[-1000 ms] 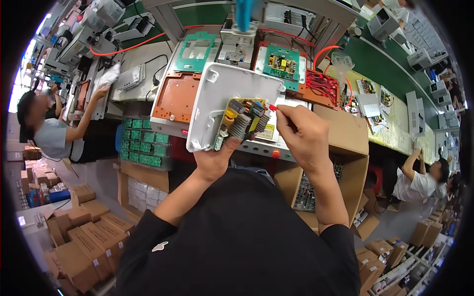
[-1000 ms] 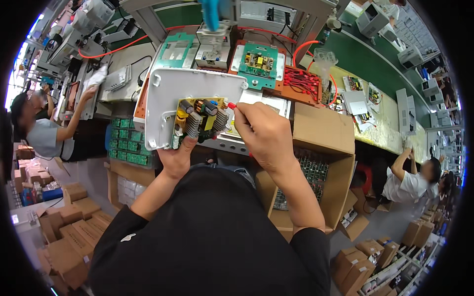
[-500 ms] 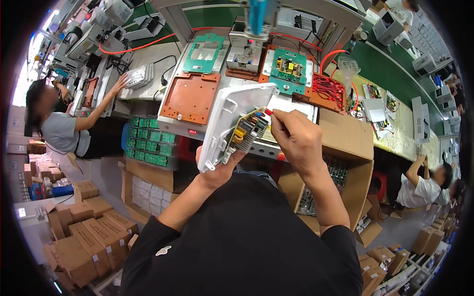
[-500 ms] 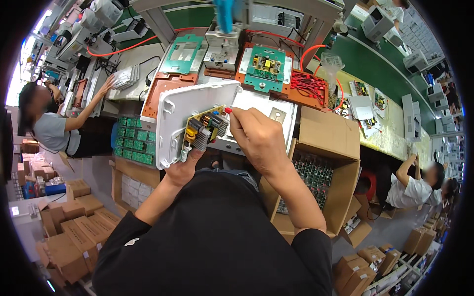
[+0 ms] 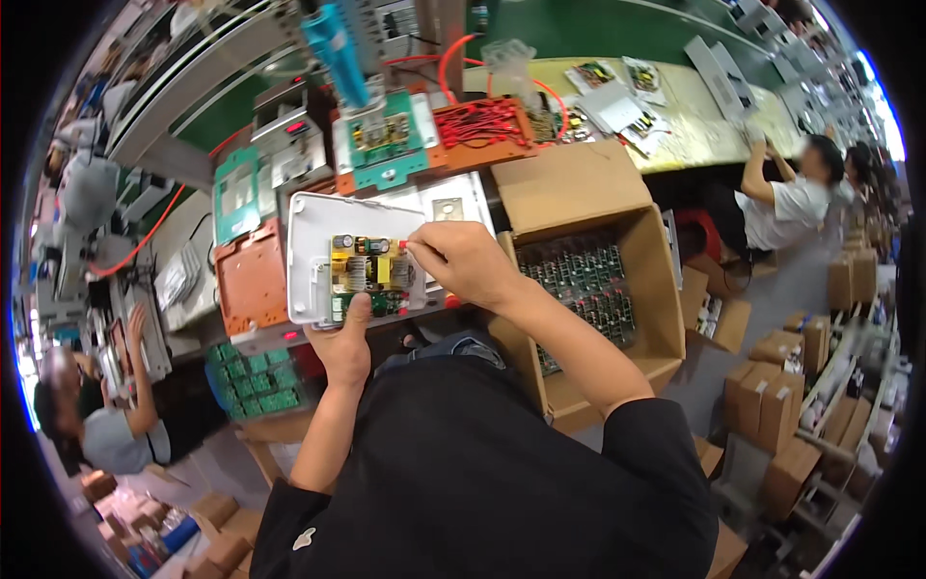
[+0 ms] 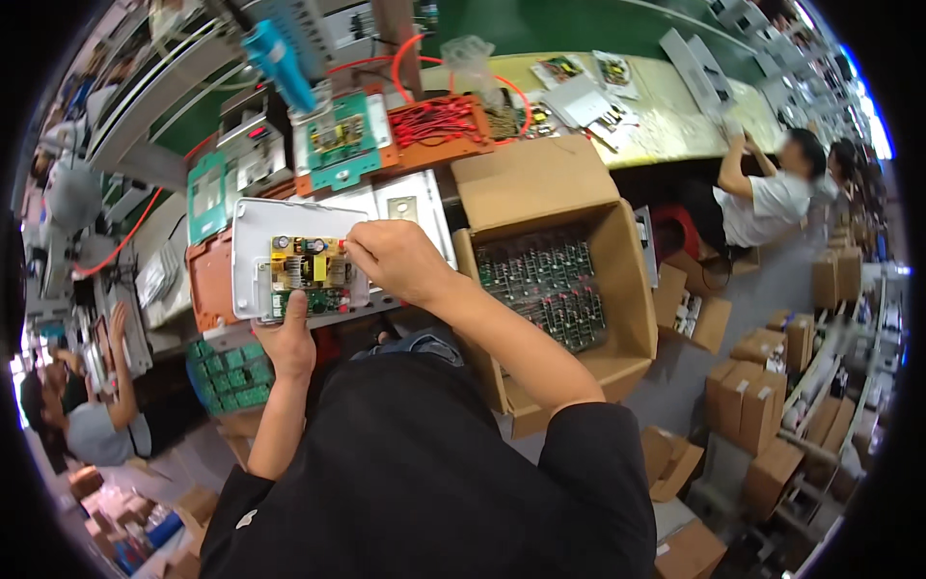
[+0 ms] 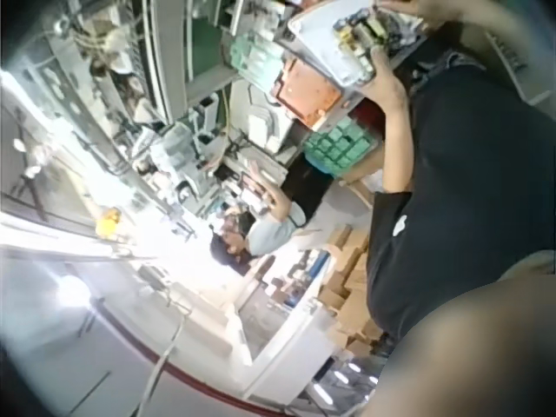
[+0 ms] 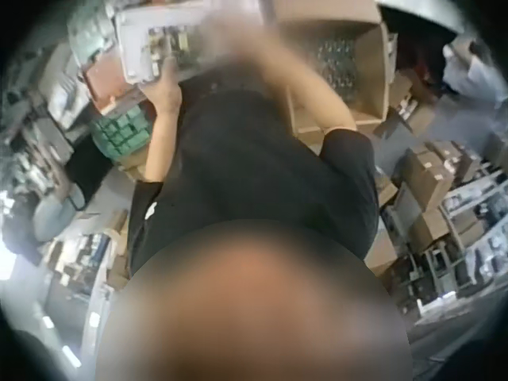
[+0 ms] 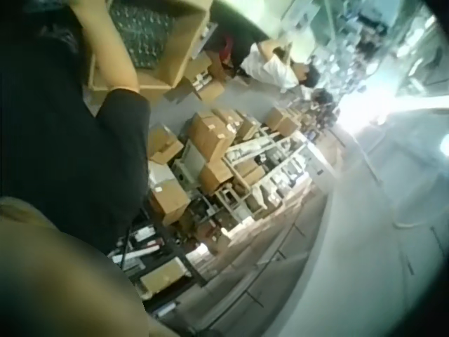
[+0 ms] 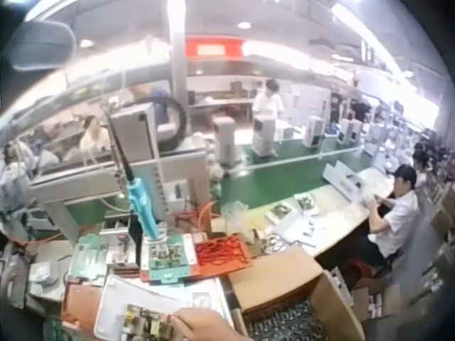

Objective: Assembling electronic components onto circuit boards and using a testing fixture.

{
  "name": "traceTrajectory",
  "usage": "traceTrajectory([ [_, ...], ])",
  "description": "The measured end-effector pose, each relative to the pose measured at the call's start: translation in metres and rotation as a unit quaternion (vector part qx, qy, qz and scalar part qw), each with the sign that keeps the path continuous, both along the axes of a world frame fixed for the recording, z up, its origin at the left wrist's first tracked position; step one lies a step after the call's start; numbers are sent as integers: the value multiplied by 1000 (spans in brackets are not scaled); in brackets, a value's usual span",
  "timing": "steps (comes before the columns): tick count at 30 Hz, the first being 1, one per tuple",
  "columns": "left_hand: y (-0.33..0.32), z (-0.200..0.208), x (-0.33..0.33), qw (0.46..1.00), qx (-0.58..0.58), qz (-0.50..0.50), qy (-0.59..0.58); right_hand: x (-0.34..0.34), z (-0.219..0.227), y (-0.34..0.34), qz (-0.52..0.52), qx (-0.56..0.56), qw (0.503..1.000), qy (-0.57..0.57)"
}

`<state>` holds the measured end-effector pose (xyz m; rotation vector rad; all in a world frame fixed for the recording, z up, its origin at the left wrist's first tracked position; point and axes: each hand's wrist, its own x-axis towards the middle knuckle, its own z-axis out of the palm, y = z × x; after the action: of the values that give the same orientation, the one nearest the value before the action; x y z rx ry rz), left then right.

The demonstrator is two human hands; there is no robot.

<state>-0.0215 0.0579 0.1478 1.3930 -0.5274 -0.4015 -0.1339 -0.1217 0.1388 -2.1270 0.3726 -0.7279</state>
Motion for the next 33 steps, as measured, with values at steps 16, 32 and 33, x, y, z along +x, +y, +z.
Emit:
traceTrajectory([
  [16,-77,-66,-56,824,222,-476,212,-181,-109,28,-421,555,634,-337],
  [32,0,-28,13,880,161,-415,168,-275,-124,-252,-419,453,758,-209],
  [33,9,-14,28,898,162,-373,168,-291,-138,-250,-421,450,759,-210],
])
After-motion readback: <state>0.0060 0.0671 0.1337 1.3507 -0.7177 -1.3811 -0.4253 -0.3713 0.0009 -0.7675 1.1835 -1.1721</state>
